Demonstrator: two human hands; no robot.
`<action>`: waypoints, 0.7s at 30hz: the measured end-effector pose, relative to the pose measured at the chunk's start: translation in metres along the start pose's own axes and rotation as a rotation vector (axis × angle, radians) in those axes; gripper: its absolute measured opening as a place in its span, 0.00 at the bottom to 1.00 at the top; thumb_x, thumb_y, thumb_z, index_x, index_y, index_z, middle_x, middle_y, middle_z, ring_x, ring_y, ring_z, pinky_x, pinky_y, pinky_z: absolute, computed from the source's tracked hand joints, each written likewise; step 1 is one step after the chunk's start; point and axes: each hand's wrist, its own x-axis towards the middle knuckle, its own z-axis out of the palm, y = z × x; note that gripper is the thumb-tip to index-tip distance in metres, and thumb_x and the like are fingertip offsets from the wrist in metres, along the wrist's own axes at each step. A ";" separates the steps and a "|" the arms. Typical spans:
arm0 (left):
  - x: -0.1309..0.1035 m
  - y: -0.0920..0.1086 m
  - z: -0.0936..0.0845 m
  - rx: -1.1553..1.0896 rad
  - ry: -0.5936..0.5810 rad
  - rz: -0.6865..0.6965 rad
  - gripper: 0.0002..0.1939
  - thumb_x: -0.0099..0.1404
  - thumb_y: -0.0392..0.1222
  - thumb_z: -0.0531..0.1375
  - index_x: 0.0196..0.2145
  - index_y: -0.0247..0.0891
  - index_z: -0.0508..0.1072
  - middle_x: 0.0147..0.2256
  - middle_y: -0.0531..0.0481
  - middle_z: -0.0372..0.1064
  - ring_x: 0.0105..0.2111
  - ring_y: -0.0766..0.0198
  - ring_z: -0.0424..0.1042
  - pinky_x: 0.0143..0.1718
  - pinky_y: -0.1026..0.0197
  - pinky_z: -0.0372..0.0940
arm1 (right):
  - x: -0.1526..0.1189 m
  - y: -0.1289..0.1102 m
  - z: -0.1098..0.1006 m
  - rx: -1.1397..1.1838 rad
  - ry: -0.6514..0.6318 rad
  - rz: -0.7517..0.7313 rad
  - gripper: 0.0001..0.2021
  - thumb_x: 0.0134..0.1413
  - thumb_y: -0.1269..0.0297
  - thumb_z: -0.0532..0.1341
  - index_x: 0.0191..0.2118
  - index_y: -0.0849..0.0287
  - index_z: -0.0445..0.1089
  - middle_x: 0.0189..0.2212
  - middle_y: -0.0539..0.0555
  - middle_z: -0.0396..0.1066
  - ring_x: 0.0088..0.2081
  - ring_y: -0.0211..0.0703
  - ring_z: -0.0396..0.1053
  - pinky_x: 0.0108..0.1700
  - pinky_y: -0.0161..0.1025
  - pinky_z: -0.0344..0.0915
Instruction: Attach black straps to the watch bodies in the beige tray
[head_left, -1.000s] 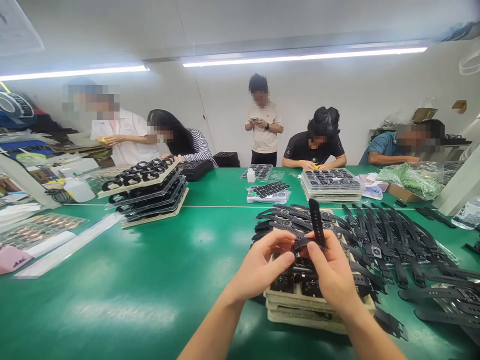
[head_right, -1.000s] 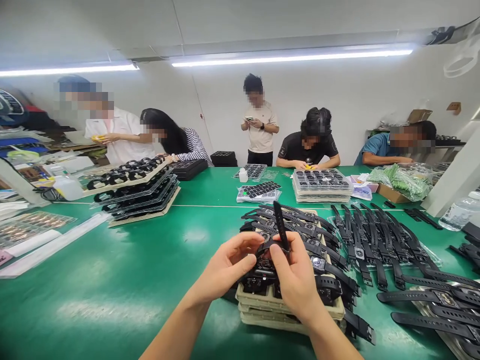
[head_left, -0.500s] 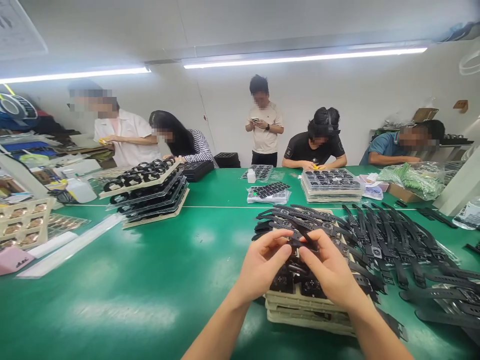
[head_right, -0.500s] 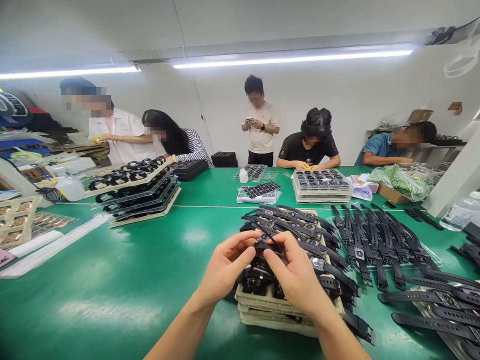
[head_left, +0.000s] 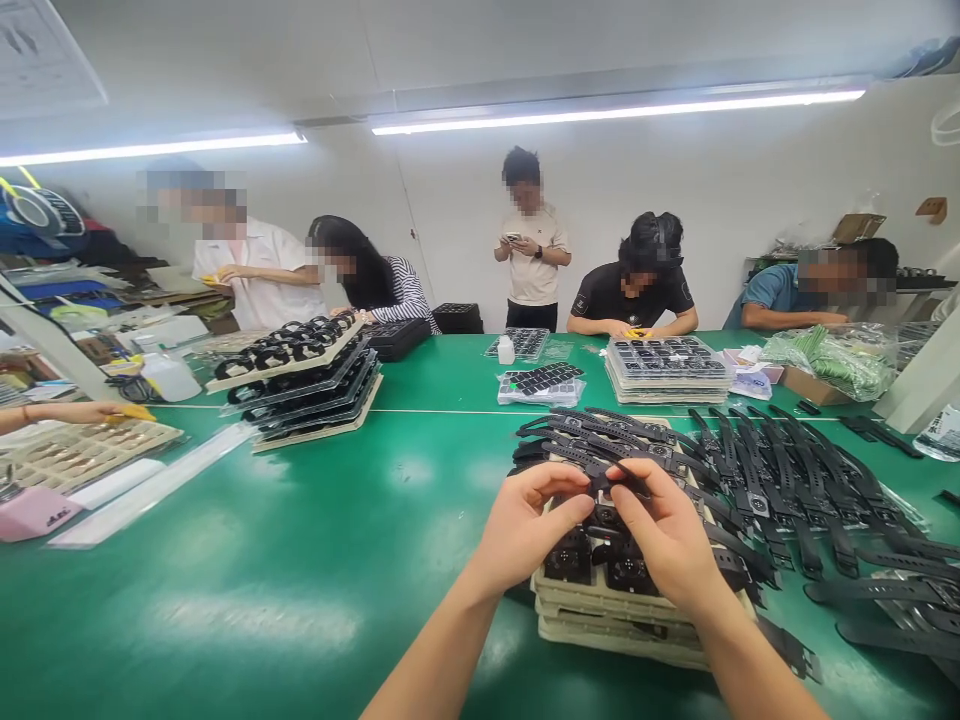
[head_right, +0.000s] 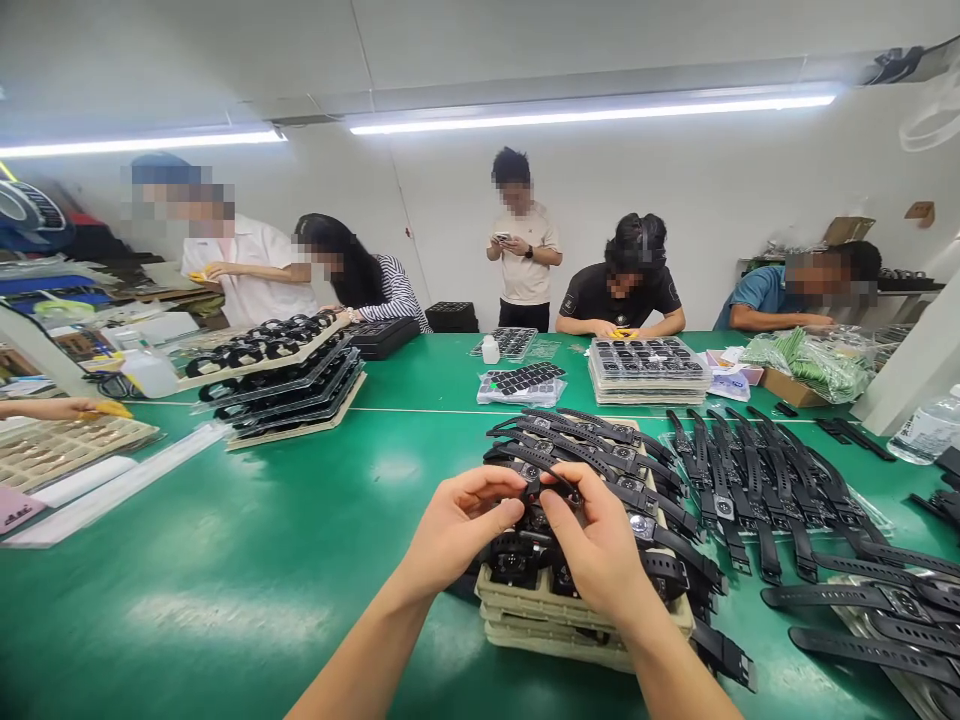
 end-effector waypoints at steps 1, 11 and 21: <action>-0.001 0.000 0.001 0.007 0.004 -0.001 0.22 0.55 0.48 0.69 0.41 0.27 0.75 0.41 0.42 0.73 0.41 0.71 0.72 0.44 0.72 0.68 | 0.001 0.000 -0.002 -0.036 -0.019 0.005 0.30 0.52 0.40 0.60 0.49 0.62 0.68 0.47 0.53 0.69 0.47 0.20 0.69 0.51 0.14 0.68; 0.000 -0.013 0.007 -0.033 -0.108 0.086 0.27 0.58 0.52 0.67 0.51 0.31 0.74 0.40 0.43 0.72 0.38 0.73 0.68 0.43 0.72 0.66 | 0.002 -0.015 -0.013 -0.054 -0.209 0.111 0.29 0.52 0.39 0.60 0.46 0.62 0.66 0.44 0.52 0.67 0.46 0.20 0.66 0.49 0.14 0.67; -0.004 -0.008 0.003 0.135 -0.096 0.103 0.22 0.60 0.50 0.65 0.47 0.33 0.74 0.44 0.46 0.71 0.44 0.73 0.70 0.47 0.74 0.67 | 0.000 -0.013 -0.009 0.099 -0.187 0.115 0.30 0.51 0.40 0.61 0.45 0.64 0.62 0.41 0.53 0.64 0.40 0.20 0.64 0.44 0.16 0.66</action>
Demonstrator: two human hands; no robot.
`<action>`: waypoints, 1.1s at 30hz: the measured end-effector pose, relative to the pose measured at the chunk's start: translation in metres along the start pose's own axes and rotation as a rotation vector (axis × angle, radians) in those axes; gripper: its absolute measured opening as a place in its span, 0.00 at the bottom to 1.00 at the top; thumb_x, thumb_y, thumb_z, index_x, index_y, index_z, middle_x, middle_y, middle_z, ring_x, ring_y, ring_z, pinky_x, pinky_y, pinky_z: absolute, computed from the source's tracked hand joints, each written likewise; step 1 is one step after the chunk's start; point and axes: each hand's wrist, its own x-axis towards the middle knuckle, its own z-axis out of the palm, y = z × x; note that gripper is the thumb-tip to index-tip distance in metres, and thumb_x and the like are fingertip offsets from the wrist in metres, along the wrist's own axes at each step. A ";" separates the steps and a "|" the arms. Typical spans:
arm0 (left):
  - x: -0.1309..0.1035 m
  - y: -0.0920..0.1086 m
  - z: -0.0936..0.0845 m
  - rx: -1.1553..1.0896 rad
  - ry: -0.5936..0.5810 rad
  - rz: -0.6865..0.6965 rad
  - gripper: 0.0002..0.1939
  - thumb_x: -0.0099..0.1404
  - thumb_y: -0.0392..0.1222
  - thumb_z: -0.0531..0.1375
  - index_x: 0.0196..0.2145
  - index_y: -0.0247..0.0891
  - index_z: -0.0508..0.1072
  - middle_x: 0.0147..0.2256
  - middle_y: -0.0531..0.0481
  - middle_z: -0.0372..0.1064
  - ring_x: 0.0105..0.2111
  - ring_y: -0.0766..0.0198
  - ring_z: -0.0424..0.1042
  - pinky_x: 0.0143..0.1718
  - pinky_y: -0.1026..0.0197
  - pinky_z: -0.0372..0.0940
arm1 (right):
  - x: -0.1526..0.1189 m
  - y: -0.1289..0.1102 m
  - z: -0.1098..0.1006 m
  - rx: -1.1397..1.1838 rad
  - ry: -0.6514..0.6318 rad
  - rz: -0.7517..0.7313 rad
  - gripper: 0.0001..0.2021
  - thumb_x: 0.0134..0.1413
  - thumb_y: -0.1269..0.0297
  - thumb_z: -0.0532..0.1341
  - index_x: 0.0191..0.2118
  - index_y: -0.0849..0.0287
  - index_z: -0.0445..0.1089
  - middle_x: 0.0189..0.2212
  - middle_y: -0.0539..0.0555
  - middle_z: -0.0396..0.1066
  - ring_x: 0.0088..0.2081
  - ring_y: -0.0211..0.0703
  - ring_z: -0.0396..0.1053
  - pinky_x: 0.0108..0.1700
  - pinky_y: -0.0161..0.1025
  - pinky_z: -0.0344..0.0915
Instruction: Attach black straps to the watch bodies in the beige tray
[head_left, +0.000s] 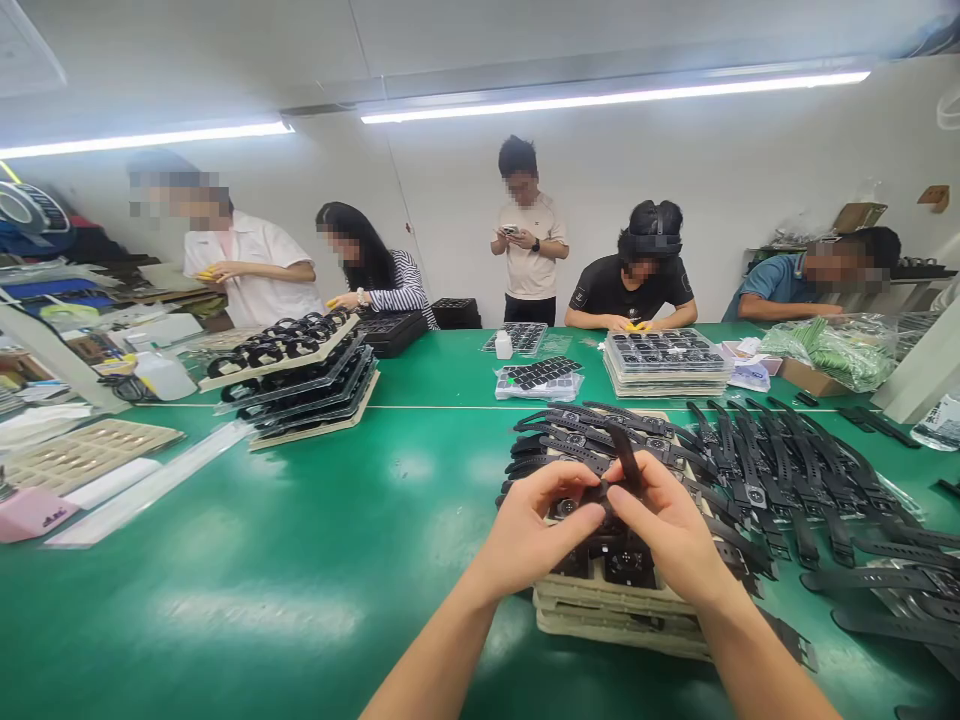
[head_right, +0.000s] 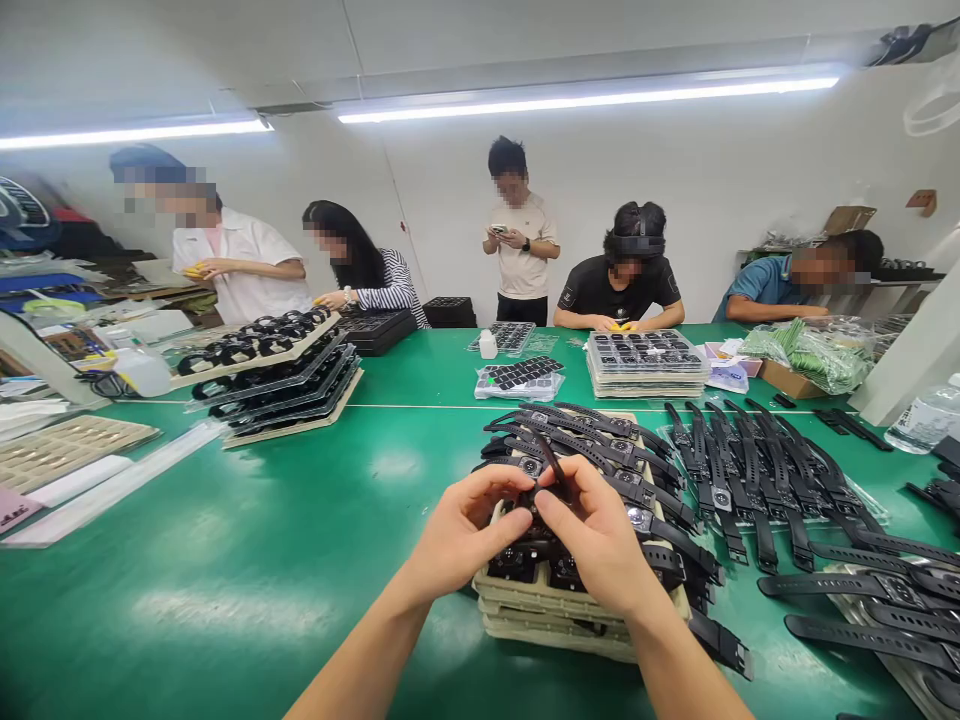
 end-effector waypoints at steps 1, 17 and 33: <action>-0.001 -0.001 0.000 0.012 -0.001 0.009 0.22 0.60 0.51 0.65 0.48 0.35 0.74 0.46 0.47 0.71 0.46 0.73 0.70 0.50 0.74 0.67 | 0.000 0.001 0.000 0.003 -0.007 -0.006 0.29 0.52 0.40 0.60 0.45 0.64 0.62 0.41 0.53 0.64 0.41 0.20 0.64 0.44 0.15 0.66; 0.002 -0.010 0.011 -0.026 0.106 -0.027 0.21 0.57 0.53 0.67 0.43 0.35 0.80 0.44 0.46 0.75 0.43 0.70 0.74 0.48 0.72 0.69 | -0.003 0.017 0.008 -0.443 0.321 -0.589 0.29 0.64 0.65 0.52 0.68 0.44 0.48 0.52 0.49 0.61 0.52 0.12 0.61 0.59 0.12 0.61; 0.000 -0.004 0.012 -0.177 0.038 -0.045 0.20 0.57 0.46 0.68 0.43 0.30 0.77 0.41 0.44 0.73 0.40 0.72 0.72 0.44 0.74 0.68 | 0.000 0.016 0.015 -0.154 0.410 -0.295 0.21 0.60 0.49 0.55 0.43 0.65 0.65 0.37 0.53 0.67 0.31 0.19 0.65 0.32 0.20 0.66</action>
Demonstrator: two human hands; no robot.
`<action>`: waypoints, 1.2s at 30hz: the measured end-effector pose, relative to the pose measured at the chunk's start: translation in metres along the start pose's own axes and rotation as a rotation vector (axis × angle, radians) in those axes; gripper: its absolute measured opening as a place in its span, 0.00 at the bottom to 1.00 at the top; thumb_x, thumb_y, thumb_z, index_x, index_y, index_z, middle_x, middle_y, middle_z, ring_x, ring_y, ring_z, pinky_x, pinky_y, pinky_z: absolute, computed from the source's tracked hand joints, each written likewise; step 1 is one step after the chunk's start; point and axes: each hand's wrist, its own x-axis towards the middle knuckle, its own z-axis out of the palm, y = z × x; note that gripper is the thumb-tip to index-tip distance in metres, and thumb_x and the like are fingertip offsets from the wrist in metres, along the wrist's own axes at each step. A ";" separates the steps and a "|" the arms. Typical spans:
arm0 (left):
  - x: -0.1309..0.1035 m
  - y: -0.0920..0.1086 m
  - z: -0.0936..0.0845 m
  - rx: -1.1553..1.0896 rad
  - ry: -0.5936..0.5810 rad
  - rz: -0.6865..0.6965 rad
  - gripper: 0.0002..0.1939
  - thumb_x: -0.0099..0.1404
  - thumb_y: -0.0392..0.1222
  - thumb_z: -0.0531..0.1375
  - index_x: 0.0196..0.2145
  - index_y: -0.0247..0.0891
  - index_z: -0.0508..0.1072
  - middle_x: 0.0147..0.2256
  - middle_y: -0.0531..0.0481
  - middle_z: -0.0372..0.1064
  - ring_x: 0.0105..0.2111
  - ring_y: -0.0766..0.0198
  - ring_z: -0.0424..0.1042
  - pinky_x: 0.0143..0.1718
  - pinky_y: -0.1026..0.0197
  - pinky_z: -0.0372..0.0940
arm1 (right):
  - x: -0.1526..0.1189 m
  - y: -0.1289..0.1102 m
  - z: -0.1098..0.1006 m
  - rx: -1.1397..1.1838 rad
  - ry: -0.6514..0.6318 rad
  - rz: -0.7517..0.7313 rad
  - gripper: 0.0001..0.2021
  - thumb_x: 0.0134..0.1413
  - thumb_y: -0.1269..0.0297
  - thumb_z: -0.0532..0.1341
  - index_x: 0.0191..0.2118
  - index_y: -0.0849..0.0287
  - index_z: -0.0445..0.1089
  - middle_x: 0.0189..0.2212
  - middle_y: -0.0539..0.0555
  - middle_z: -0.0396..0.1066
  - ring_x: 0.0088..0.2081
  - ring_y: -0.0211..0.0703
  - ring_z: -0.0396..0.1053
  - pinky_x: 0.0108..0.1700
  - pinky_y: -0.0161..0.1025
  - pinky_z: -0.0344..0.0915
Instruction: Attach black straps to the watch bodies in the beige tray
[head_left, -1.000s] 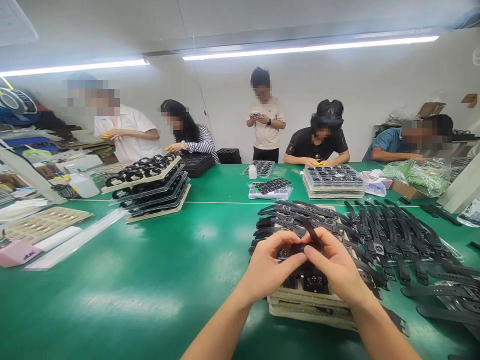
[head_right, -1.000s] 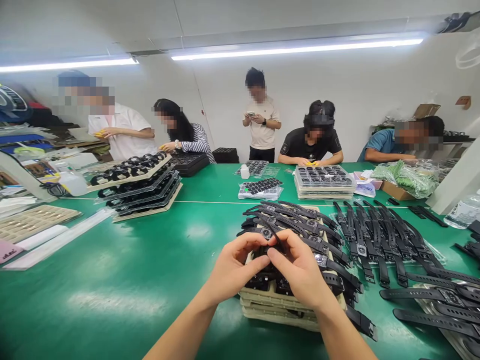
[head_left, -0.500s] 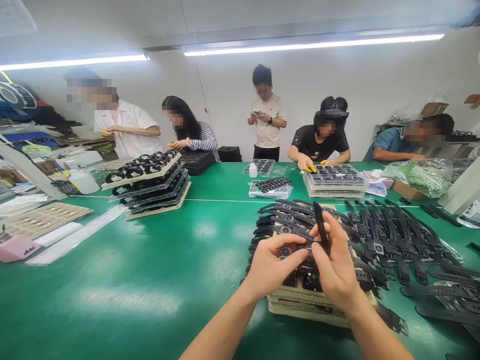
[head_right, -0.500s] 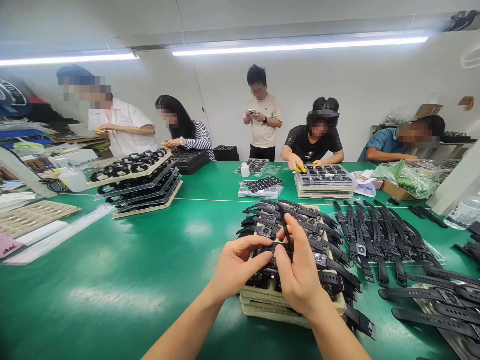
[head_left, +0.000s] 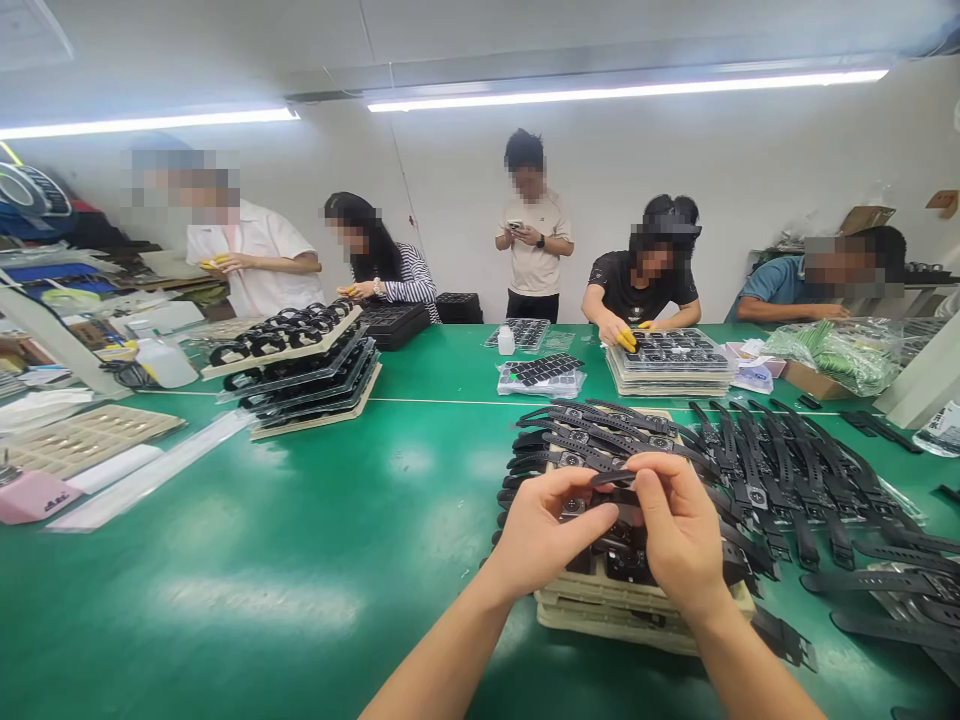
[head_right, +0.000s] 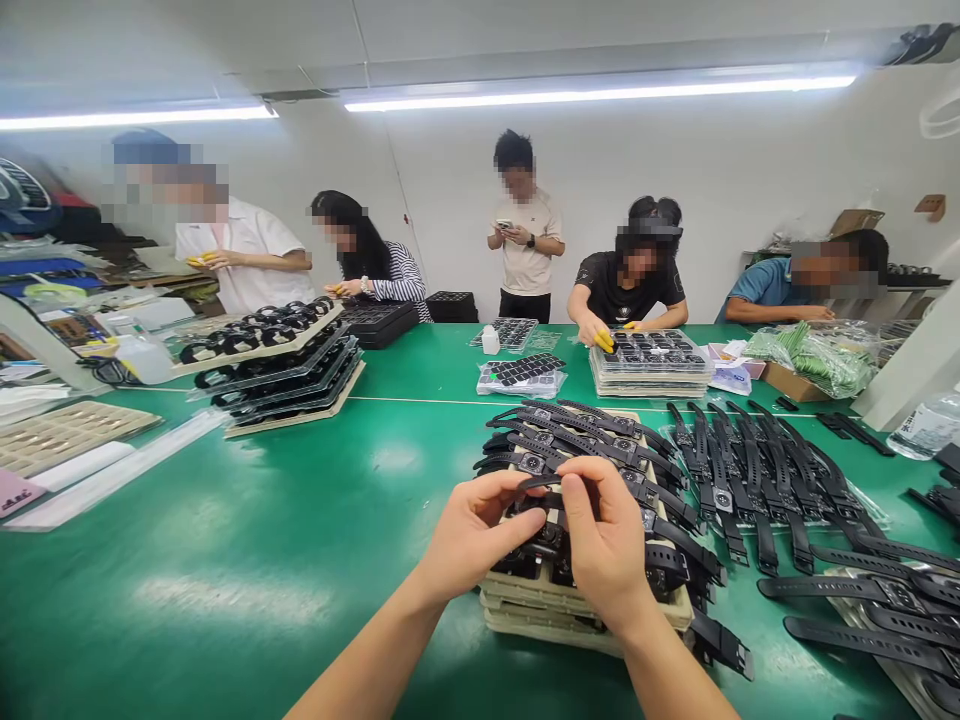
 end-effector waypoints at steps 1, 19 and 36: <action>0.000 0.000 0.000 0.012 0.003 0.005 0.19 0.56 0.45 0.68 0.42 0.29 0.76 0.41 0.44 0.73 0.41 0.73 0.72 0.45 0.75 0.68 | 0.000 0.000 0.000 0.015 0.027 0.034 0.22 0.60 0.47 0.55 0.43 0.65 0.64 0.37 0.53 0.66 0.30 0.19 0.64 0.30 0.20 0.65; -0.002 0.008 -0.004 0.104 -0.044 -0.039 0.23 0.54 0.49 0.70 0.44 0.32 0.78 0.44 0.46 0.73 0.43 0.71 0.71 0.48 0.71 0.67 | 0.010 -0.011 -0.011 -0.118 -0.061 -0.515 0.09 0.55 0.75 0.59 0.42 0.59 0.67 0.38 0.44 0.71 0.44 0.12 0.71 0.49 0.11 0.68; 0.000 0.007 -0.002 0.003 0.113 0.001 0.21 0.50 0.42 0.71 0.41 0.31 0.78 0.39 0.47 0.75 0.39 0.76 0.73 0.42 0.79 0.68 | 0.015 -0.011 -0.019 -0.175 -0.230 -0.545 0.09 0.55 0.75 0.60 0.40 0.56 0.71 0.40 0.46 0.70 0.47 0.13 0.69 0.51 0.12 0.67</action>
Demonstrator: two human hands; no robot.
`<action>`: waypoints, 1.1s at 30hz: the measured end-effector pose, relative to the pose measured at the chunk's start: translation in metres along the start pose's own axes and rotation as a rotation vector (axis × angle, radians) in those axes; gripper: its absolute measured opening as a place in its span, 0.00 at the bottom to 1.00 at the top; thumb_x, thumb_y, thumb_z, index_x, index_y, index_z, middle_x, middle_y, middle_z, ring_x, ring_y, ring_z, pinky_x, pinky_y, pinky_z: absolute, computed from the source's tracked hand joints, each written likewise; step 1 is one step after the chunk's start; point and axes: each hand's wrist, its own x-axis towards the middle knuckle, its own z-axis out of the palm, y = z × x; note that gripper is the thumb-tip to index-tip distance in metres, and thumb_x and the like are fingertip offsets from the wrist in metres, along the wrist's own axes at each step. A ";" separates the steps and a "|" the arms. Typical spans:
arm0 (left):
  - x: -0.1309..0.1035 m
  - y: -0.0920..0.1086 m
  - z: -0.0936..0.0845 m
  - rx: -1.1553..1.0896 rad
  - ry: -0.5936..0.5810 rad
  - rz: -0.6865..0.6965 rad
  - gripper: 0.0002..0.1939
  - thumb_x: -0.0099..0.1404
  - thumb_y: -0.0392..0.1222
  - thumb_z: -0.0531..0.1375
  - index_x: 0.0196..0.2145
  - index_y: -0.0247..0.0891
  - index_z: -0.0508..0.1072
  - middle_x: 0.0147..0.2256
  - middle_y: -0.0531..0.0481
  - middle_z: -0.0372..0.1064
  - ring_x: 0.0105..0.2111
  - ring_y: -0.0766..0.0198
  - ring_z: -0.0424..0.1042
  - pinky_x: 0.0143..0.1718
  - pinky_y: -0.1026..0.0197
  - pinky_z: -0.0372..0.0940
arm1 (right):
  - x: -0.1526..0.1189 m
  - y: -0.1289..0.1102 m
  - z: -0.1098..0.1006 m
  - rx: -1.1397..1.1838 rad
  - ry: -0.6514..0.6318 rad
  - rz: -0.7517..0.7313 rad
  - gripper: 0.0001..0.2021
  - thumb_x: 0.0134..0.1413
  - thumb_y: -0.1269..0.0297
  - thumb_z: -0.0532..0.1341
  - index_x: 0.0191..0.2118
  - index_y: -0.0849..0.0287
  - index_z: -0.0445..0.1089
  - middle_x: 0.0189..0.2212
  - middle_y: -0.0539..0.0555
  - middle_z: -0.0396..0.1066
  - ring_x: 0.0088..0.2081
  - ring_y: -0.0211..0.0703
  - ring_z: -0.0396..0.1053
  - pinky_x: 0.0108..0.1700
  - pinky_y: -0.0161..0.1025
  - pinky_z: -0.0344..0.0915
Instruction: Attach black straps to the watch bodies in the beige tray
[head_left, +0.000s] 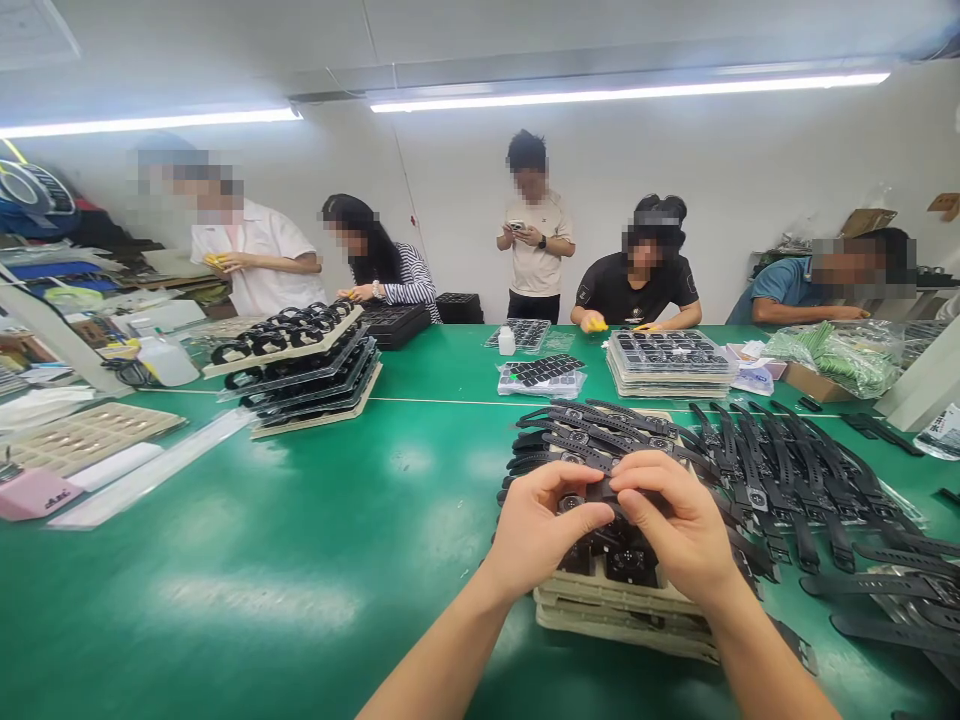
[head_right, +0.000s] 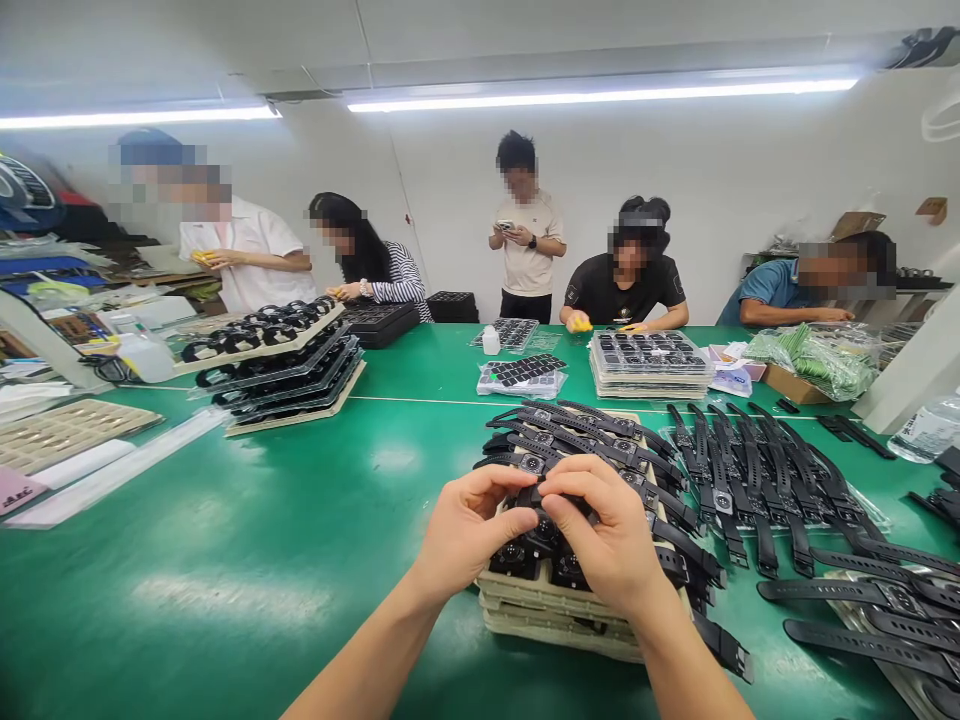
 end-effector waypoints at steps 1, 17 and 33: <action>0.000 -0.001 0.000 0.034 0.003 -0.006 0.20 0.51 0.43 0.71 0.41 0.31 0.79 0.39 0.47 0.75 0.39 0.76 0.73 0.42 0.79 0.68 | 0.001 0.000 -0.001 -0.002 -0.014 0.027 0.08 0.55 0.73 0.61 0.39 0.55 0.72 0.39 0.45 0.70 0.44 0.12 0.69 0.49 0.11 0.67; 0.003 -0.004 0.003 -0.158 -0.032 -0.056 0.23 0.50 0.42 0.72 0.42 0.27 0.76 0.41 0.43 0.75 0.41 0.73 0.75 0.43 0.78 0.70 | 0.007 -0.006 -0.008 0.165 -0.053 0.265 0.07 0.54 0.63 0.63 0.34 0.54 0.79 0.39 0.47 0.74 0.44 0.18 0.74 0.49 0.10 0.69; 0.002 -0.014 -0.004 0.012 -0.021 0.079 0.23 0.55 0.50 0.70 0.45 0.35 0.81 0.46 0.45 0.75 0.45 0.71 0.76 0.49 0.77 0.71 | 0.001 0.001 0.002 0.188 -0.028 0.310 0.06 0.53 0.62 0.64 0.35 0.50 0.80 0.40 0.47 0.74 0.44 0.20 0.74 0.50 0.11 0.70</action>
